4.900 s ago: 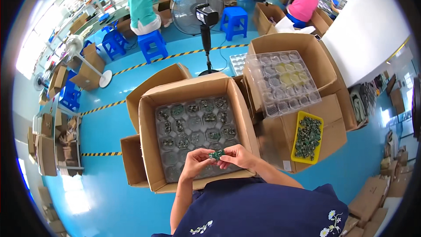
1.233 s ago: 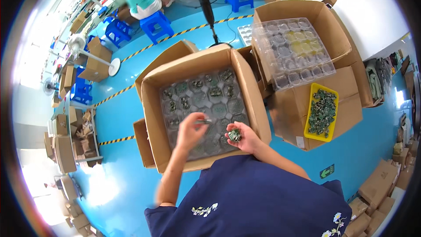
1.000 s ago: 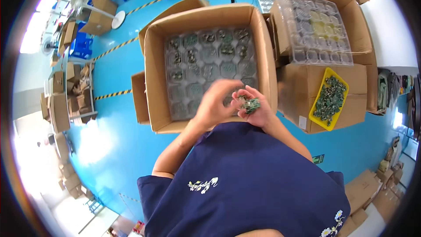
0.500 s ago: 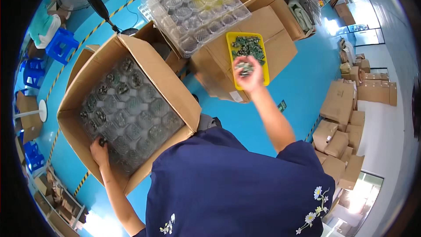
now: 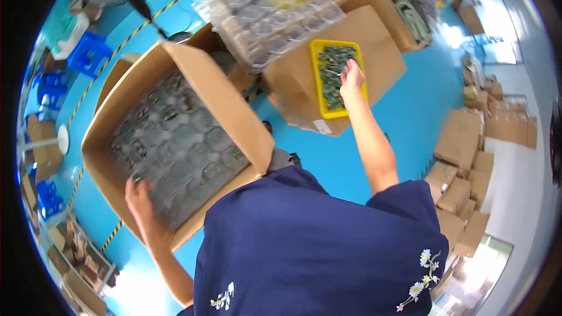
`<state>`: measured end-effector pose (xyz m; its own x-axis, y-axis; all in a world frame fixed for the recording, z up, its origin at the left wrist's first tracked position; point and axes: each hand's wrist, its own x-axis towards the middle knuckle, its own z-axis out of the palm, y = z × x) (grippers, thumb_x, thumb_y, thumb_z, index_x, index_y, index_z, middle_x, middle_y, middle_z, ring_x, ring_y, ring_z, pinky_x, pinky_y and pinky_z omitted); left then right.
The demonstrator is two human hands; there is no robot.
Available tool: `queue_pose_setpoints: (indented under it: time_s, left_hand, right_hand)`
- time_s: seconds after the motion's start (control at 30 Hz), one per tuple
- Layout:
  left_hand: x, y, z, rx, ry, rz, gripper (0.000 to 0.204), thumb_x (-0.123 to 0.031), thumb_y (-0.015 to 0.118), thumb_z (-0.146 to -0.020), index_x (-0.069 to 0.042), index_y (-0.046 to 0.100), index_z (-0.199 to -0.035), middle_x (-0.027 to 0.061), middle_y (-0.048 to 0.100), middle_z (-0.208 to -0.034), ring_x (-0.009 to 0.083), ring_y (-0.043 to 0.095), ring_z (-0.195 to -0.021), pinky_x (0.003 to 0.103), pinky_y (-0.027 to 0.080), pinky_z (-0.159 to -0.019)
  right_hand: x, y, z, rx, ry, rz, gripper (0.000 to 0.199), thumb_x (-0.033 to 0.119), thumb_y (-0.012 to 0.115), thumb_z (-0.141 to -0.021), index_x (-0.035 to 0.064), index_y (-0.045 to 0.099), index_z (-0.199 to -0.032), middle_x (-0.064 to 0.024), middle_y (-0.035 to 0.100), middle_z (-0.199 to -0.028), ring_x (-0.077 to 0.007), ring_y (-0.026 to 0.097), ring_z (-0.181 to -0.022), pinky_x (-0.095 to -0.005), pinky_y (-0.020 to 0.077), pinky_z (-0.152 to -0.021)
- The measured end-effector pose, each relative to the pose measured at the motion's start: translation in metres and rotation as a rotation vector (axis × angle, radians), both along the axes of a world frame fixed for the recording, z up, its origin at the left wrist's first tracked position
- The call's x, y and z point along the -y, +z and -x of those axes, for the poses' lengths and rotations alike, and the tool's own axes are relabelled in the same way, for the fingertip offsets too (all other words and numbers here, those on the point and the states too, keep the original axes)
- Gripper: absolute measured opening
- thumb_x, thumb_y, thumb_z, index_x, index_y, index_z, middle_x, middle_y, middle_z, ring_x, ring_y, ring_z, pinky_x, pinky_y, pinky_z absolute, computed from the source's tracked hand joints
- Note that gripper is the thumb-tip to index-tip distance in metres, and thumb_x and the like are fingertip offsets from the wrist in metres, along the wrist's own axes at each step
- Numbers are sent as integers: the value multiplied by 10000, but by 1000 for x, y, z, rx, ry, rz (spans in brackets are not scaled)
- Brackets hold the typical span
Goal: Sorting and inspecting small printed circuit boards from a shipping tray into a secondary container.
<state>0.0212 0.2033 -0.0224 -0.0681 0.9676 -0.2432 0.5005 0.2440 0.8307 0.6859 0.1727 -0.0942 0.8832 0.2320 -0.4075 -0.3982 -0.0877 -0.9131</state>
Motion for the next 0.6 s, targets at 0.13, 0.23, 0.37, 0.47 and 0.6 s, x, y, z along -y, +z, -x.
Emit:
queue_pose_setpoints:
  time_s: [0.13, 0.23, 0.37, 0.47, 0.6]
  left_hand:
    - [11, 55, -134, 426, -289, 176, 286, -13, 553, -872, 23, 557, -1156, 87, 661, -971, 180, 656, -873, 293, 516, -798]
    - [26, 38, -167, 648, -219, 265, 223, -36, 581, -890, 17, 545, -1104, 61, 639, -937, 135, 628, -835, 260, 502, -731]
    - [38, 28, -165, 574, -302, 263, 225, -63, 603, -874, 6, 558, -1084, 44, 633, -921, 98, 609, -837, 249, 498, -761]
    - [44, 30, -166, 571, -291, 263, 218, -72, 589, -887, 4, 562, -1089, 31, 629, -912, 75, 583, -823, 238, 490, -750]
    - [51, 26, -165, 706, -134, 185, 201, -71, 554, -916, 1, 561, -1104, 35, 628, -896, 75, 571, -773, 217, 476, -710]
  right_hand:
    - [3, 111, 173, 94, 964, -344, 250, 143, 491, -948, 43, 572, -1162, -56, 623, -1087, -143, 587, -994, -296, 485, -800]
    - [6, 131, 259, 104, 1705, -228, 423, 118, 587, -910, 41, 466, -1308, -66, 556, -1190, -137, 567, -996, -286, 475, -845]
    - [6, 125, 292, 205, 1726, -91, 280, 182, 588, -920, -4, 600, -1128, -35, 642, -913, -68, 578, -800, -231, 479, -733]
    - [9, 121, 302, 105, 1655, -125, 225, 191, 585, -922, 8, 636, -1044, -27, 624, -805, -80, 569, -721, -251, 476, -648]
    - [18, 112, 311, -60, 1591, -197, 218, 151, 577, -925, 20, 610, -1096, -11, 614, -812, -68, 567, -727, -226, 476, -653]
